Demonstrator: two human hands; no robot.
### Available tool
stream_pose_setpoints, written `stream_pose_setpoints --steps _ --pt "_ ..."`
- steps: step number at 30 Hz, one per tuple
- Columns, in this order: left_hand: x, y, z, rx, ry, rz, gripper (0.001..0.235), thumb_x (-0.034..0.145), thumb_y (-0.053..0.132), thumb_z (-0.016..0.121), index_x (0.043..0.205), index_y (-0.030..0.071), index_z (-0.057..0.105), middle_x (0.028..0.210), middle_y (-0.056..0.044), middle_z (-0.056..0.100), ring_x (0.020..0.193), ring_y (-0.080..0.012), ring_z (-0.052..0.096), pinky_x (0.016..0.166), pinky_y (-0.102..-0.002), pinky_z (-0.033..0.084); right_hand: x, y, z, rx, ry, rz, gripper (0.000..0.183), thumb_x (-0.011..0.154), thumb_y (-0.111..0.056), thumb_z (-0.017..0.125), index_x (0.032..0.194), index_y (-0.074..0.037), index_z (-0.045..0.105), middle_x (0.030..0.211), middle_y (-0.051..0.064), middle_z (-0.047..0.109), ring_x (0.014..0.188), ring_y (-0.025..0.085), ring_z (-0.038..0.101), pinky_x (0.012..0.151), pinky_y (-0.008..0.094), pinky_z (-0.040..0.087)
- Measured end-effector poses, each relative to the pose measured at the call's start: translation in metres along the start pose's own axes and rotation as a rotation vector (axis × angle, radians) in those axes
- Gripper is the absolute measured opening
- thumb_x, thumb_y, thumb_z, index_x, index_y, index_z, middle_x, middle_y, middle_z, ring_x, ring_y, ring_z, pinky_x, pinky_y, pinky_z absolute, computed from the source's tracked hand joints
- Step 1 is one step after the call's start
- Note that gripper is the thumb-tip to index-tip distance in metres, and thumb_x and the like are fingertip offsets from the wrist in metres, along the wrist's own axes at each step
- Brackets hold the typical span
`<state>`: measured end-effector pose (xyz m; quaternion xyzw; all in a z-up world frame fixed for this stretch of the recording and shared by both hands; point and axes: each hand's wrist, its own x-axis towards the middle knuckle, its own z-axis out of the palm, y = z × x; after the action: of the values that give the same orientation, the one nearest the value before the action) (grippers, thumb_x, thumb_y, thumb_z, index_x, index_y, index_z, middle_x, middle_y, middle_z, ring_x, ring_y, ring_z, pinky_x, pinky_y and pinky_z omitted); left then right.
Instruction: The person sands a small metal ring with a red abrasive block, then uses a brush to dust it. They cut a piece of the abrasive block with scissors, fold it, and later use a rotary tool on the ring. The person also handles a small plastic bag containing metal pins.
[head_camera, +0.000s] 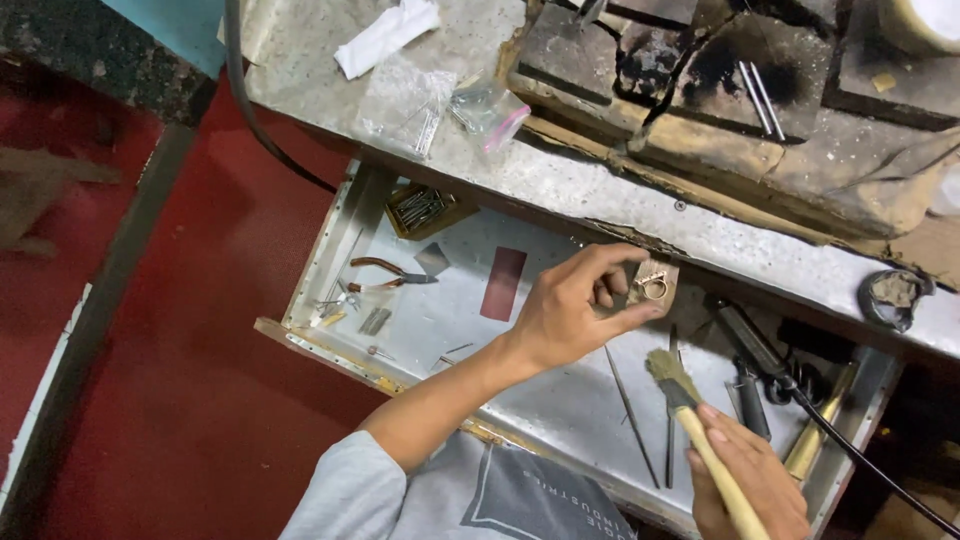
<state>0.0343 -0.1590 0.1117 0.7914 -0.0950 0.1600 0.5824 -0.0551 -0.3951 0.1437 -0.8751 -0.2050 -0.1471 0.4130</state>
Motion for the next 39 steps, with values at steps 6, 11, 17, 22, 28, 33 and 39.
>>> stream_pose_setpoints --steps 6,11,17,22,28,33,39 --pt "-0.054 -0.026 0.016 -0.509 0.073 -0.346 0.026 0.110 0.027 0.049 0.120 0.006 0.061 0.078 -0.007 0.064 0.063 -0.0158 0.062 0.054 -0.027 0.055 -0.031 -0.009 0.006 0.153 0.208 0.285 0.036 0.108 -0.007 0.054 0.140 0.009 0.050 0.135 0.033 0.063 0.123 0.037 0.067 0.108 0.031 0.054" --pt "-0.081 -0.007 0.014 -0.616 -0.403 -0.648 0.051 0.106 0.037 0.037 0.147 0.007 0.039 0.148 -0.016 0.044 0.136 -0.0326 0.048 0.118 -0.048 0.042 -0.015 0.034 0.044 0.149 -0.010 0.102 0.025 0.095 -0.003 0.065 0.113 0.014 0.068 0.113 0.025 0.073 0.100 0.031 0.076 0.092 0.035 0.062" --pt "-0.030 0.026 -0.083 -0.182 -0.146 -0.205 0.021 0.099 0.008 0.058 0.117 0.019 0.057 0.131 -0.007 0.064 0.108 -0.0196 0.069 0.099 -0.038 0.058 -0.037 0.077 0.033 0.172 0.133 0.155 0.026 0.102 0.015 0.062 0.125 0.024 0.054 0.121 0.037 0.064 0.110 0.043 0.069 0.104 0.046 0.058" --pt "0.055 0.013 -0.197 0.908 0.443 0.268 0.016 0.107 0.004 0.060 0.119 -0.003 0.065 0.114 -0.019 0.066 0.106 -0.0337 0.065 0.092 -0.043 0.056 -0.051 0.083 0.035 0.137 0.173 0.062 0.026 0.097 0.018 0.068 0.120 0.025 0.057 0.117 0.038 0.065 0.105 0.045 0.071 0.099 0.048 0.062" --pt "0.083 -0.009 -0.221 0.767 0.242 -0.162 0.050 0.091 0.007 0.082 0.136 0.008 0.061 0.083 0.001 0.073 0.075 -0.0191 0.065 0.075 -0.040 0.054 -0.045 0.059 0.033 0.053 -0.002 0.132 0.028 0.095 0.003 0.070 0.120 0.015 0.065 0.118 0.026 0.071 0.107 0.033 0.073 0.099 0.038 0.060" --pt "0.088 -0.015 -0.230 0.568 0.494 0.050 0.042 0.105 0.003 0.075 0.076 0.009 0.046 0.071 -0.001 0.050 0.066 -0.0123 0.042 0.061 -0.034 0.038 -0.047 0.069 0.033 0.090 -0.029 0.129 0.032 0.095 0.006 0.069 0.124 0.016 0.062 0.121 0.028 0.070 0.110 0.034 0.072 0.103 0.038 0.060" --pt "0.098 -0.001 -0.177 0.480 0.298 0.296 0.011 0.094 -0.005 0.063 0.097 0.005 0.063 0.092 -0.010 0.066 0.082 -0.0212 0.063 0.070 -0.032 0.053 -0.021 0.051 0.033 -0.002 -0.080 -0.010 0.023 0.097 0.003 0.068 0.117 0.015 0.067 0.117 0.027 0.072 0.105 0.034 0.074 0.095 0.038 0.062"
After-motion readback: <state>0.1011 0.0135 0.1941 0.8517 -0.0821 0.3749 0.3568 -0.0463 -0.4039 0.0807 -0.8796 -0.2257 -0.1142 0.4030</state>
